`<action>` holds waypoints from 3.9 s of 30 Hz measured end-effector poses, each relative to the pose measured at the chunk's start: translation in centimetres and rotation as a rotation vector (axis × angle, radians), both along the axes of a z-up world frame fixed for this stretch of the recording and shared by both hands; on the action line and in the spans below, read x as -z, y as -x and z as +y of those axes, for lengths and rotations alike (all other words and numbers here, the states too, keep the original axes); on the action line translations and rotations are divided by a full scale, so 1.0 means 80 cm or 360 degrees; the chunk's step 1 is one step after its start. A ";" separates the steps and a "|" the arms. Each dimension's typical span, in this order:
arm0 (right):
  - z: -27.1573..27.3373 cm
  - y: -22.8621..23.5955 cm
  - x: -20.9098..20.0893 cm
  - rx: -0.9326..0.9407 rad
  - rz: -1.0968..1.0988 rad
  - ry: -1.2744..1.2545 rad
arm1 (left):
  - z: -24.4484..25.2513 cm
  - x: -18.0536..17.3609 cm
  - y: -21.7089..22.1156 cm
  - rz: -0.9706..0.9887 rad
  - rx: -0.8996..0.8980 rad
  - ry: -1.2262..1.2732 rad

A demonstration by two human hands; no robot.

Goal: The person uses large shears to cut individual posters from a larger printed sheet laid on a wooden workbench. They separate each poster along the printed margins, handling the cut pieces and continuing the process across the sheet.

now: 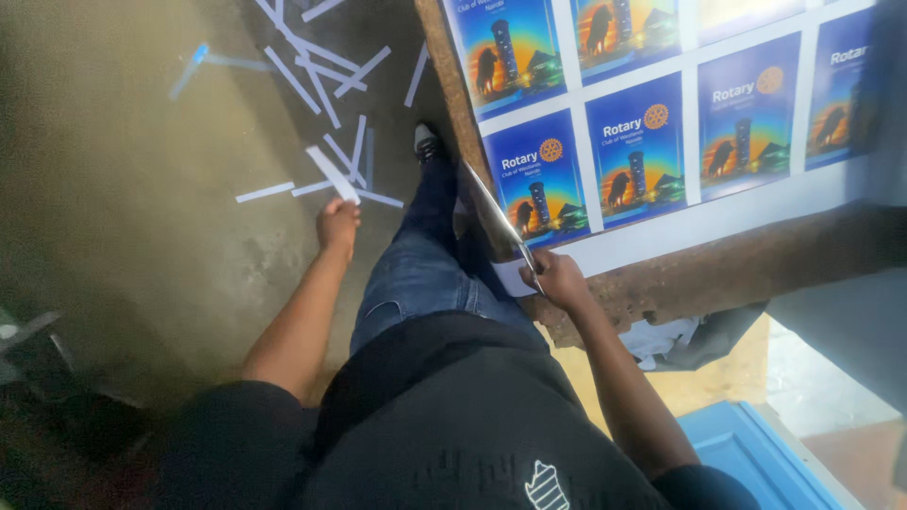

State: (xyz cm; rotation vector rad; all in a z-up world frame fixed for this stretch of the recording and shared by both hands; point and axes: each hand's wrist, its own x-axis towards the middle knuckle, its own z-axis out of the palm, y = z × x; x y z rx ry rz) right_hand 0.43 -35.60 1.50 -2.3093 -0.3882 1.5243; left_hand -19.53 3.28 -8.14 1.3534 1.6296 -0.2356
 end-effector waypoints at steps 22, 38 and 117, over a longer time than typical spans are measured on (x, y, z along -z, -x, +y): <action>0.031 0.027 -0.072 0.0881 0.0382 -0.0509 | -0.089 -0.095 0.024 -0.0459 -0.0024 0.0070; 0.190 0.017 -0.048 0.1361 0.0324 -0.0829 | 0.090 -0.097 -0.086 -0.0649 0.0265 0.0245; 0.345 -0.215 0.030 0.0813 0.0277 -0.0430 | 0.193 -0.072 -0.496 -0.0620 0.0282 0.0515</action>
